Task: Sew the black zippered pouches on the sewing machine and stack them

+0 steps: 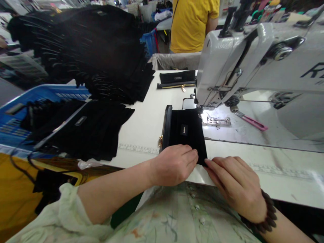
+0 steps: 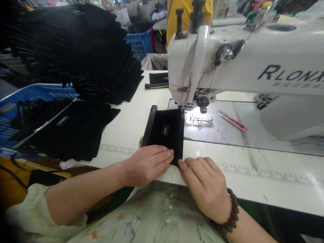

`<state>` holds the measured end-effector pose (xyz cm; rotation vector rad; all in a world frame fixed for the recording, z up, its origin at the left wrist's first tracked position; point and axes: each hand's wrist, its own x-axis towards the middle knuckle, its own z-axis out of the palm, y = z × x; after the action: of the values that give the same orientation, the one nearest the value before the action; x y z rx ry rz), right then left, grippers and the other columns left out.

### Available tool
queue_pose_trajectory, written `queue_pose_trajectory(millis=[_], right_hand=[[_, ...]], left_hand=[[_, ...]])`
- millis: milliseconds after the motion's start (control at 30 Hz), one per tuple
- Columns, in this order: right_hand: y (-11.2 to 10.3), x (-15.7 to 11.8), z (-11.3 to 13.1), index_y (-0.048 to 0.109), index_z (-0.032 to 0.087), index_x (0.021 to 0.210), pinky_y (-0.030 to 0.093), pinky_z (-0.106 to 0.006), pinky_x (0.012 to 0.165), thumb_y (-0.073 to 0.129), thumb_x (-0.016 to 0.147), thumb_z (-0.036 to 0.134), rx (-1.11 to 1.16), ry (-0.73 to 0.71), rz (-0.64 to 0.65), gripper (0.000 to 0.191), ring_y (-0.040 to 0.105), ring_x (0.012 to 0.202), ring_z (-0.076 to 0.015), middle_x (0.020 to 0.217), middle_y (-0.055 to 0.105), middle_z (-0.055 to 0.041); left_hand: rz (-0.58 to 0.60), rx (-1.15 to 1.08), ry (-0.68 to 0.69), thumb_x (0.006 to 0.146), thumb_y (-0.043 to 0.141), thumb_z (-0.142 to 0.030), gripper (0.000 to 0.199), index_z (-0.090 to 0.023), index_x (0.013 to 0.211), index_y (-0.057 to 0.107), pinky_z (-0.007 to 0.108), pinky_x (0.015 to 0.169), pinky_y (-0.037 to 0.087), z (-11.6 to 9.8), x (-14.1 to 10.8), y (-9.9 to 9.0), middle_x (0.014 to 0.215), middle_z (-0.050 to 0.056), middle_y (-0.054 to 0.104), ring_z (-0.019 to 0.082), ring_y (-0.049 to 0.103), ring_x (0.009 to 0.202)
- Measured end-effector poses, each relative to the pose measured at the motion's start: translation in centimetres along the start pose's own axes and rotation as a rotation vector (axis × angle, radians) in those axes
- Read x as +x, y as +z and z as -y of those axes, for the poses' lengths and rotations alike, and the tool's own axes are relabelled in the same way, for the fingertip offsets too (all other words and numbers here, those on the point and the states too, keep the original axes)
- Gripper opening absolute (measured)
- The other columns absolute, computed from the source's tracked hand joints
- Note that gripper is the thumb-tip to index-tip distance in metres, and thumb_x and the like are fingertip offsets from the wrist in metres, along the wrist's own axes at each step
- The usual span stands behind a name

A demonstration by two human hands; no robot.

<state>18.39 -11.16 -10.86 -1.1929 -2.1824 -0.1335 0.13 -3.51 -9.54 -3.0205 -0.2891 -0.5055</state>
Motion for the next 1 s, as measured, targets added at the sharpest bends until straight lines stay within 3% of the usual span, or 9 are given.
queue_pose_trajectory(millis=[167,333,500,767,1000], right_hand=[[-0.1,0.2,-0.3,0.055,0.013,0.084,0.035,-0.03,0.057,0.051,0.075,0.003,0.057,-0.045,0.017,0.014,0.046,0.064,-0.0137,0.073,0.056,-0.0054],[0.5,0.0,-0.5,0.054,0.013,0.069,0.03,-0.028,0.053,0.043,0.08,0.004,0.086,-0.03,0.136,0.018,0.039,0.056,-0.012,0.061,0.049,-0.0023],[0.7,0.1,-1.2,0.057,0.011,0.076,0.029,-0.029,0.055,0.037,0.083,0.006,0.011,-0.057,0.238,0.021,0.041,0.057,-0.0132,0.064,0.05,-0.0031],[1.0,0.7,-2.5,0.058,0.009,0.094,0.032,-0.031,0.061,0.031,0.088,0.014,-0.164,-0.142,0.343,0.028,0.048,0.062,-0.015,0.068,0.054,-0.004],[1.3,2.1,-3.8,0.059,0.009,0.093,0.034,-0.031,0.058,0.025,0.091,0.018,-0.217,-0.152,0.37,0.035,0.053,0.061,-0.0149,0.066,0.057,-0.0043]], left_hand=[[-0.114,-0.018,-0.001,0.083,0.036,-0.008,0.027,-0.001,0.093,0.059,0.033,0.083,0.047,-0.3,-0.2,0.4,0.097,0.015,0.061,0.021,0.056,0.092],[-0.044,-0.002,0.029,0.083,0.038,-0.011,0.027,-0.003,0.098,0.059,0.033,0.089,0.044,-0.4,-0.7,1.5,0.104,0.015,0.06,0.02,0.055,0.098],[0.039,0.046,0.066,0.082,0.037,-0.012,0.03,-0.003,0.1,0.059,0.033,0.089,0.044,0.2,-0.5,2.0,0.105,0.014,0.059,0.022,0.055,0.098],[0.032,0.084,0.088,0.083,0.036,-0.011,0.03,-0.004,0.101,0.059,0.032,0.092,0.042,2.3,0.0,2.3,0.107,0.013,0.059,0.021,0.054,0.1],[0.01,0.081,0.074,0.084,0.035,-0.011,0.03,-0.006,0.101,0.059,0.03,0.094,0.04,4.0,0.5,3.0,0.108,0.01,0.06,0.018,0.053,0.102]])
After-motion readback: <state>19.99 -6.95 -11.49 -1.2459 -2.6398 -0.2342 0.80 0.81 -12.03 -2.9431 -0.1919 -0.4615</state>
